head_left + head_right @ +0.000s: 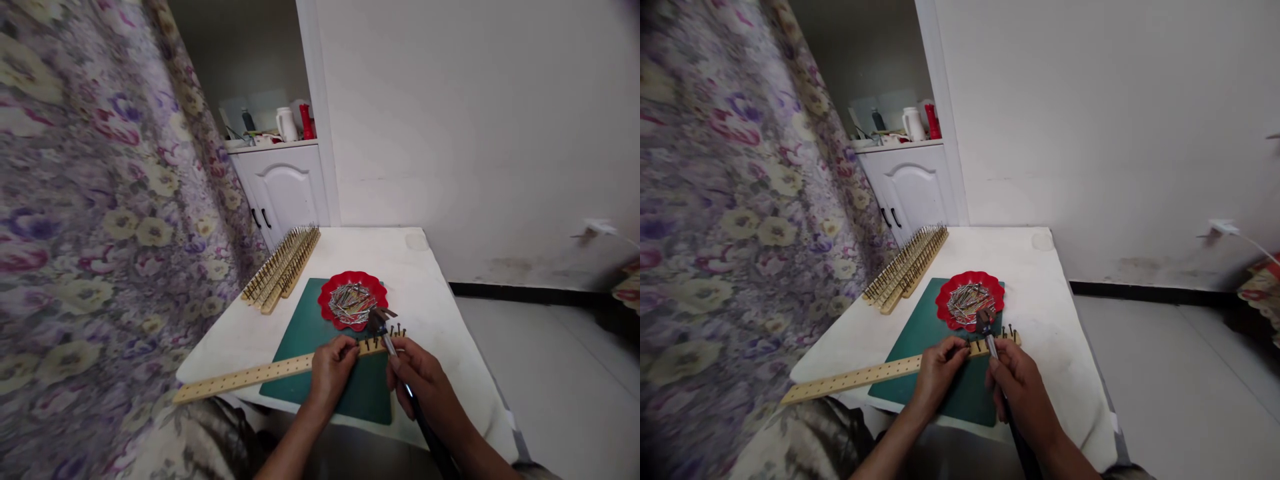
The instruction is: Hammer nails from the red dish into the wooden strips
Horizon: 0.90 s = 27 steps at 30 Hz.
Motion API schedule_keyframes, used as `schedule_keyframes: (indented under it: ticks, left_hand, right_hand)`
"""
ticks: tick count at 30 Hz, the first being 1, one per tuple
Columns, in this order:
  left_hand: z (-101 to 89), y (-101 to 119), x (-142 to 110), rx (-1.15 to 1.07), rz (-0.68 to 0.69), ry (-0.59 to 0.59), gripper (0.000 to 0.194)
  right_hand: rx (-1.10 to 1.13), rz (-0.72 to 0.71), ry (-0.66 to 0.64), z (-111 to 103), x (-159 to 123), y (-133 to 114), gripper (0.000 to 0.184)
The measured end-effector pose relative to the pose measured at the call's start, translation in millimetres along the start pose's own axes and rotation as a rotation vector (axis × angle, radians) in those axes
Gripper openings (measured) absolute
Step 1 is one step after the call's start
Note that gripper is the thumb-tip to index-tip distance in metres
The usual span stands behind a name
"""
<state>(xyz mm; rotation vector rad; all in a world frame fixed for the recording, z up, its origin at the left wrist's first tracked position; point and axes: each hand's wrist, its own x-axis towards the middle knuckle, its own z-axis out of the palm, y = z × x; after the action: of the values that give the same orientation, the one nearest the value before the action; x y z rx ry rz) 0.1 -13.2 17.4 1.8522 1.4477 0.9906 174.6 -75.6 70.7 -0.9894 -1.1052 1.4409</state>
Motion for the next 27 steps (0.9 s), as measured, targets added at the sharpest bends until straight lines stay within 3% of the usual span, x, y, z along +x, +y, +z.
schedule_keyframes:
  ticks: [8, 27]
  left_hand:
    - [1.4, -1, 0, 0.052, 0.017, 0.017, 0.013]
    - [1.2, 1, -1, 0.057, 0.024, 0.011, 0.015]
  right_hand:
    - [-0.040, 0.058, -0.117, 9, -4, 8, 0.026]
    - [-0.138, 0.057, -0.117, 14, -4, 7, 0.022]
